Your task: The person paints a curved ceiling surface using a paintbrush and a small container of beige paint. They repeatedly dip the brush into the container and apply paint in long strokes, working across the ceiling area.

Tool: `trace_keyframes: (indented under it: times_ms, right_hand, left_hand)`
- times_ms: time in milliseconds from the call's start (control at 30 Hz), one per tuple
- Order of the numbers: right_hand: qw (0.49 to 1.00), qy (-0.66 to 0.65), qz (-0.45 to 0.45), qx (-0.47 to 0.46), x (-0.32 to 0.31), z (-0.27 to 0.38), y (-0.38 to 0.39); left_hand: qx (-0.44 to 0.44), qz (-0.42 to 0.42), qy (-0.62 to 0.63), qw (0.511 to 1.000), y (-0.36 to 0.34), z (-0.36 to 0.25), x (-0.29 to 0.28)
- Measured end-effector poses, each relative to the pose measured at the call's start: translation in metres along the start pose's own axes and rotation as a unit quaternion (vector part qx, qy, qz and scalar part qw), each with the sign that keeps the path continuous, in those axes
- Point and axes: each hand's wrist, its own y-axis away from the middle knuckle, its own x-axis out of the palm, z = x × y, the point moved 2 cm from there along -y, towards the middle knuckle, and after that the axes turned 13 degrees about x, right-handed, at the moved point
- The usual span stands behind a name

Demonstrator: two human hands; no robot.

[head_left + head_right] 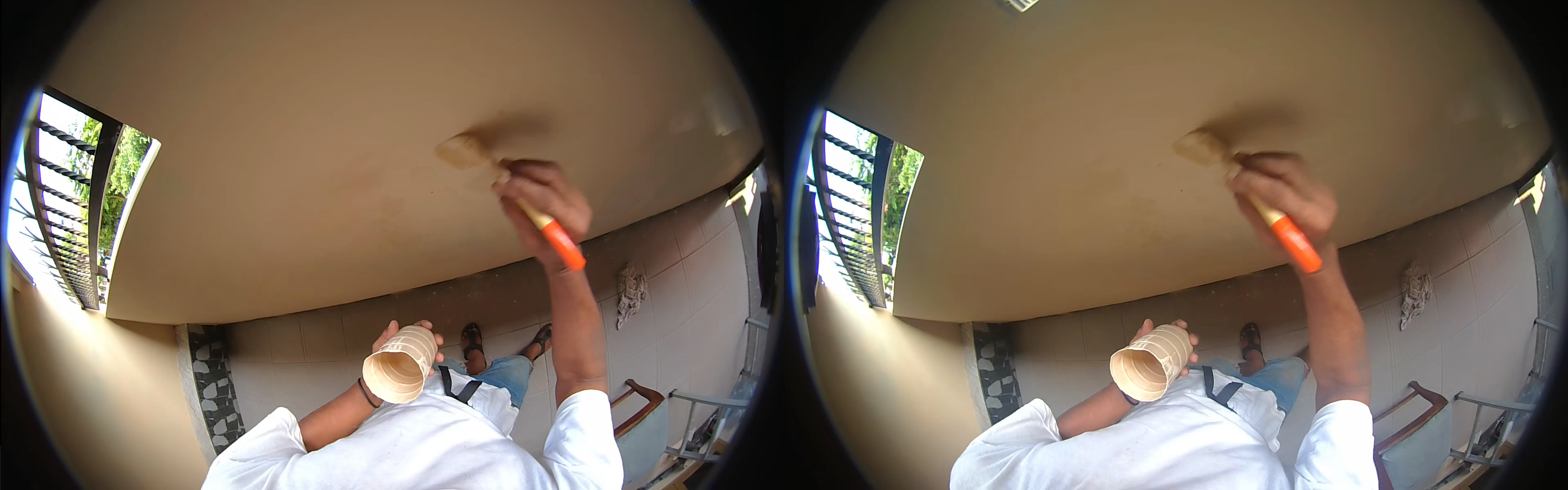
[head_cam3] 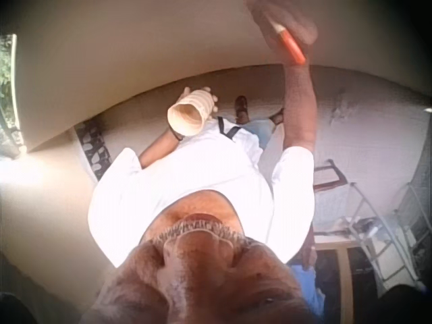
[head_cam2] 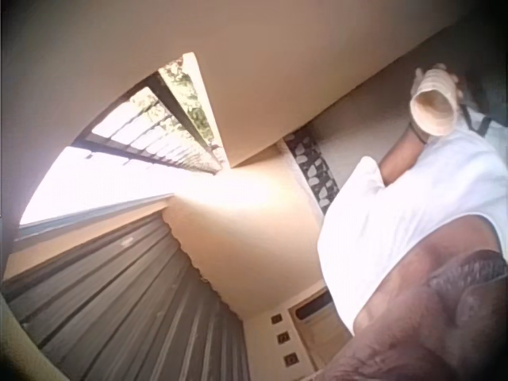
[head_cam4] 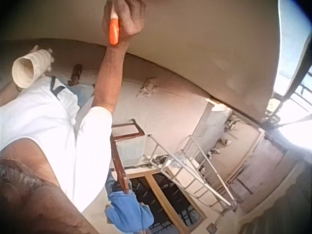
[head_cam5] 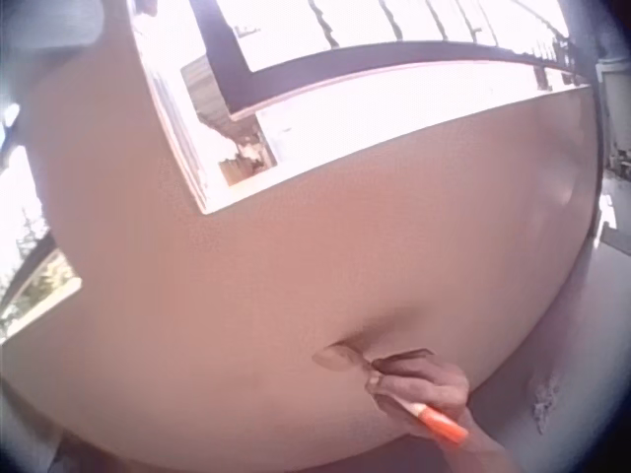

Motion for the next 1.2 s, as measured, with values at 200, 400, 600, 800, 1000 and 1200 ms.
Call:
trace_keyframes:
  times_ms: [200,400,600,800,1000,1200]
  right_hand:
    - [0.914,0.298,-0.249,-0.115,-0.099,0.006,-0.073]
    - [0.946,0.287,-0.023,-0.148,0.014,0.022,0.008]
    - [0.964,0.100,0.234,0.074,0.020,0.037,0.132]
    - [0.796,-0.124,-0.059,0.589,-0.015,0.060,0.186]
    - [0.706,-0.259,-0.139,0.644,-0.042,0.075,0.182]
    - [0.852,-0.153,-0.079,0.494,-0.037,0.124,0.143]
  left_hand:
    - [0.009,0.014,0.054,0.998,0.010,0.003,-0.021]
    - [0.021,0.046,0.087,0.995,0.004,0.007,-0.032]
    - [0.057,0.073,0.107,0.990,-0.001,0.008,-0.047]
    - [0.083,0.066,0.117,0.987,0.000,0.009,-0.069]
    - [0.102,-0.040,0.069,0.992,-0.012,0.013,-0.072]
    - [0.075,-0.035,0.042,0.996,-0.025,0.015,-0.059]
